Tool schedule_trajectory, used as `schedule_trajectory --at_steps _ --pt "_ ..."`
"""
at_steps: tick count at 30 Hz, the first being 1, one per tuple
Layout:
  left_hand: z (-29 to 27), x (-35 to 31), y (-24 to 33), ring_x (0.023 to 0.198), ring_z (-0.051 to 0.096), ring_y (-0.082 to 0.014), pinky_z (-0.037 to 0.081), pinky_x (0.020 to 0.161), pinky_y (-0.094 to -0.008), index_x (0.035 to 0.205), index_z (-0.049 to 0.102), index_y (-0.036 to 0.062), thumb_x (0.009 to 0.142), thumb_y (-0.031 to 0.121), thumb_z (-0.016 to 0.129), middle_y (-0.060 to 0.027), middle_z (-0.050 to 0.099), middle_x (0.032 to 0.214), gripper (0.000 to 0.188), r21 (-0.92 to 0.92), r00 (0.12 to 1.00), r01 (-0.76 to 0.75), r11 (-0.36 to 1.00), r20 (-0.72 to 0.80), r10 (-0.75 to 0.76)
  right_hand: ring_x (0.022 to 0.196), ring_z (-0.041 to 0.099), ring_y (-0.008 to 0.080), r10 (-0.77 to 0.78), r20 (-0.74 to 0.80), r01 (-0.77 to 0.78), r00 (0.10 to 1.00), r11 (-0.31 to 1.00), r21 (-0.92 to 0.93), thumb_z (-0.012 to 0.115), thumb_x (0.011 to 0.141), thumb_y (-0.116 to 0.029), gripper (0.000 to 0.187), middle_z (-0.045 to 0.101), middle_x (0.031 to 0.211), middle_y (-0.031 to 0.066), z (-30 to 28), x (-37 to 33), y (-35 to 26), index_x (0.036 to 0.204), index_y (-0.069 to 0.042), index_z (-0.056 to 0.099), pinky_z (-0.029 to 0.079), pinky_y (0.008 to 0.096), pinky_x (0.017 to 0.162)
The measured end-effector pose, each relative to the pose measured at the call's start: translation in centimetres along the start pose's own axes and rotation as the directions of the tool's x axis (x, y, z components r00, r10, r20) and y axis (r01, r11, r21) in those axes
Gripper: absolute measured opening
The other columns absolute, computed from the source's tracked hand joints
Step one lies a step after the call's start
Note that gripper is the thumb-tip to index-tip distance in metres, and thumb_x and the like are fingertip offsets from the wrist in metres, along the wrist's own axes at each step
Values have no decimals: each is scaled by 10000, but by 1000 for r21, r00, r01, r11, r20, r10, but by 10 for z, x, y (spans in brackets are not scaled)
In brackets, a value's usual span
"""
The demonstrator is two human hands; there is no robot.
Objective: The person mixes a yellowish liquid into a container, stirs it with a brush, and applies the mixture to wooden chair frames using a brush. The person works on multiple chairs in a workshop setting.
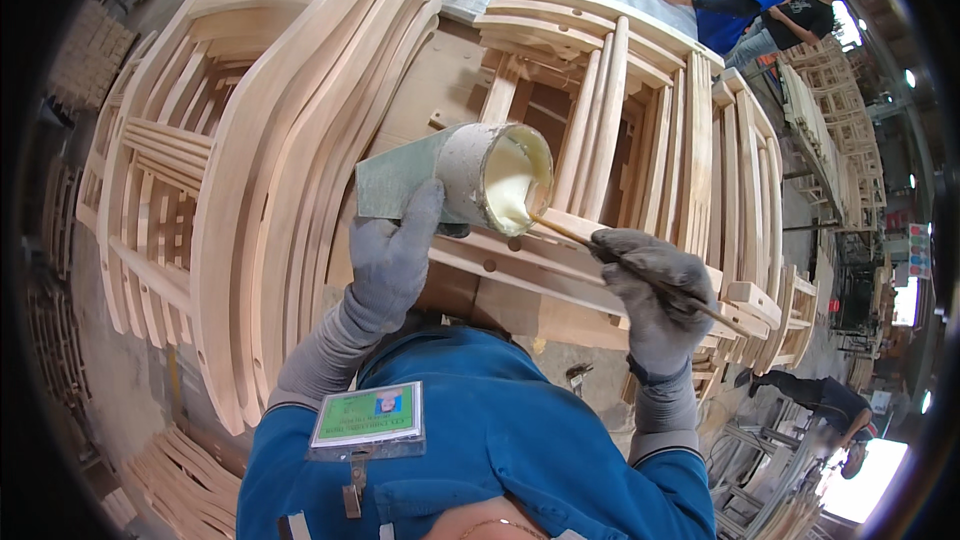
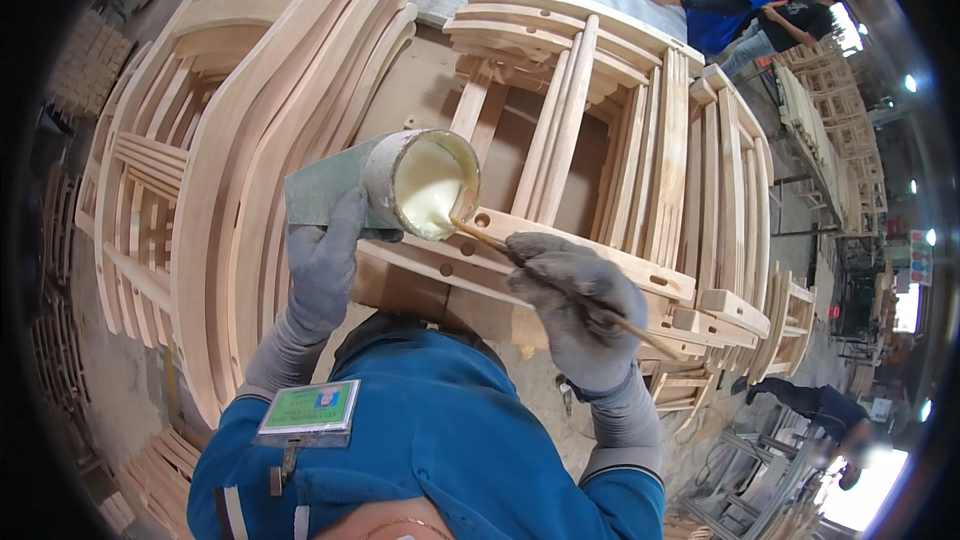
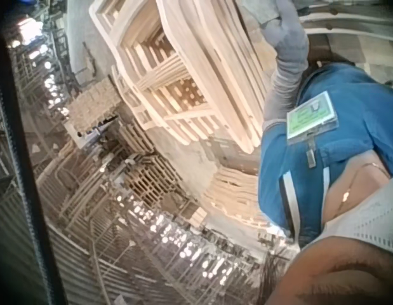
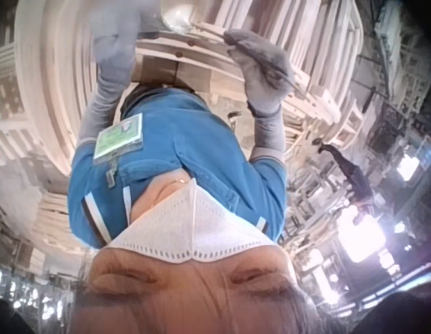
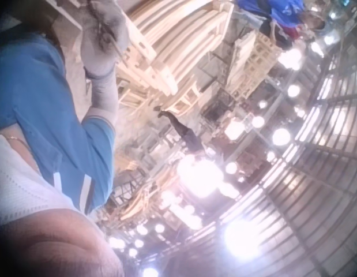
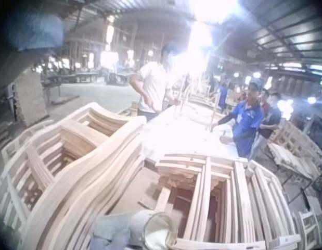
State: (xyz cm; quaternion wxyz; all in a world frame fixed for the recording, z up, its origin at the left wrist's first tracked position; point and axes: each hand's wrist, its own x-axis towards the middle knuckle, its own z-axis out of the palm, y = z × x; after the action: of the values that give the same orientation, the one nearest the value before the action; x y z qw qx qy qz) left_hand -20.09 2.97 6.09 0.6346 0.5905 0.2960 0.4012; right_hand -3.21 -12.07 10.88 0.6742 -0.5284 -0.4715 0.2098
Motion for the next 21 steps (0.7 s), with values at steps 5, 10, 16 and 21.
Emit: schedule_trajectory --at_steps 5,10,16,21 --pt "-1 12 -15 836 632 -185 564 691 -290 1190 486 -55 946 72 426 -137 597 1047 282 104 998 -52 993 28 49 907 656 266 293 -143 -253 945 936 246 576 836 33 157 629 963 205 -19 30 -3 981 40 516 577 368 786" --pt "10 32 -16 854 632 -177 562 691 -288 1196 491 -47 945 78 433 -125 608 1042 286 -133 999 4 991 38 1 846 668 259 570 -58 -415 819 661 625 547 896 -70 179 622 939 186 -38 61 40 1025 34 480 597 343 729" --pt "17 65 -21 807 644 -166 564 675 -283 1154 525 -59 934 84 471 -114 625 1007 268 -295 997 64 953 -20 -74 855 662 269 538 -59 -478 841 789 386 578 872 -58 216 627 961 203 -34 102 51 1037 41 481 592 353 735" --pt "15 90 -25 736 652 -161 565 631 -262 1099 561 -86 918 99 513 -117 649 928 263 -256 989 100 961 -84 -125 830 666 257 519 -15 -503 854 834 225 587 865 -52 180 627 916 201 -24 136 50 991 48 507 591 345 746"
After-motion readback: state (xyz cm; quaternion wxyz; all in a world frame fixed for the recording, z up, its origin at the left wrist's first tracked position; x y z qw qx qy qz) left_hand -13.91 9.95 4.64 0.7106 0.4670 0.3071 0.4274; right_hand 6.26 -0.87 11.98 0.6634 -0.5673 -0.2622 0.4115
